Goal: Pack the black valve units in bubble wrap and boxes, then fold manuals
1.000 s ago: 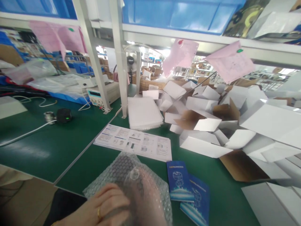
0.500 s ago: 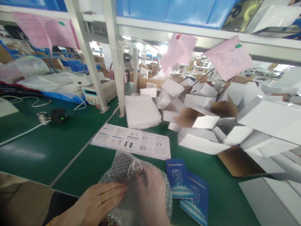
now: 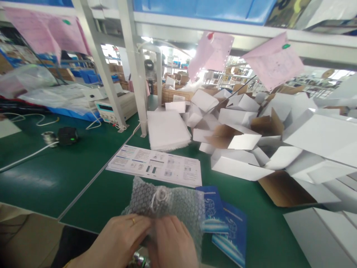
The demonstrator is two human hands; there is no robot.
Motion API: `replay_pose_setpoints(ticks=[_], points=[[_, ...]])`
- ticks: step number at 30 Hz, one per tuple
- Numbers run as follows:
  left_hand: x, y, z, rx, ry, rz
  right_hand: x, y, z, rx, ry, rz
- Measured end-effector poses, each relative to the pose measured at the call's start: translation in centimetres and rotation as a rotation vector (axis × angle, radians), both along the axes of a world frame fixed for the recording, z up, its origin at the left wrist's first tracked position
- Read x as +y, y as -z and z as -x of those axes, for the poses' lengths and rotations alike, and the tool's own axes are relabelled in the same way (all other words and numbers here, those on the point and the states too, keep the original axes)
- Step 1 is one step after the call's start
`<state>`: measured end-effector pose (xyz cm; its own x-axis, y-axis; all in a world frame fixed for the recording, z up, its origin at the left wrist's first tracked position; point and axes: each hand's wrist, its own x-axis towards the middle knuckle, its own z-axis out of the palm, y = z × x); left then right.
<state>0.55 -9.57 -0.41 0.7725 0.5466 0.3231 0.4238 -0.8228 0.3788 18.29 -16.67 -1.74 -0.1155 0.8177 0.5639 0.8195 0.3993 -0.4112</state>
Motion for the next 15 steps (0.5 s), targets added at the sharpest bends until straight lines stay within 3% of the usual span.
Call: replay_pose_setpoints(ticks=[2,4,7,9,12,15], points=[[0.1,-0.5,0.2,-0.033,0.005,-0.024,0.9,1.6,0.3,0.165,0.06,0.085],[0.5,-1.6,0.9,-0.058,0.021,-0.035,1.5,1.9,-0.1,0.408,0.056,0.271],[1.6,-3.4,2.8,-0.087,0.01,-0.102,1.8,0.8,-1.1,0.641,0.007,0.534],[2.2,-4.0,4.0,-0.125,-0.05,-0.177,2.0,0.1,-1.4,0.701,-0.004,0.58],[2.5,-3.7,4.7,-0.199,-0.141,-0.262,2.2,-0.1,-0.8,0.759,-0.033,0.613],[2.4,-2.8,3.6,-0.126,-0.085,-0.269,2.2,0.5,0.1,0.763,-0.074,0.621]])
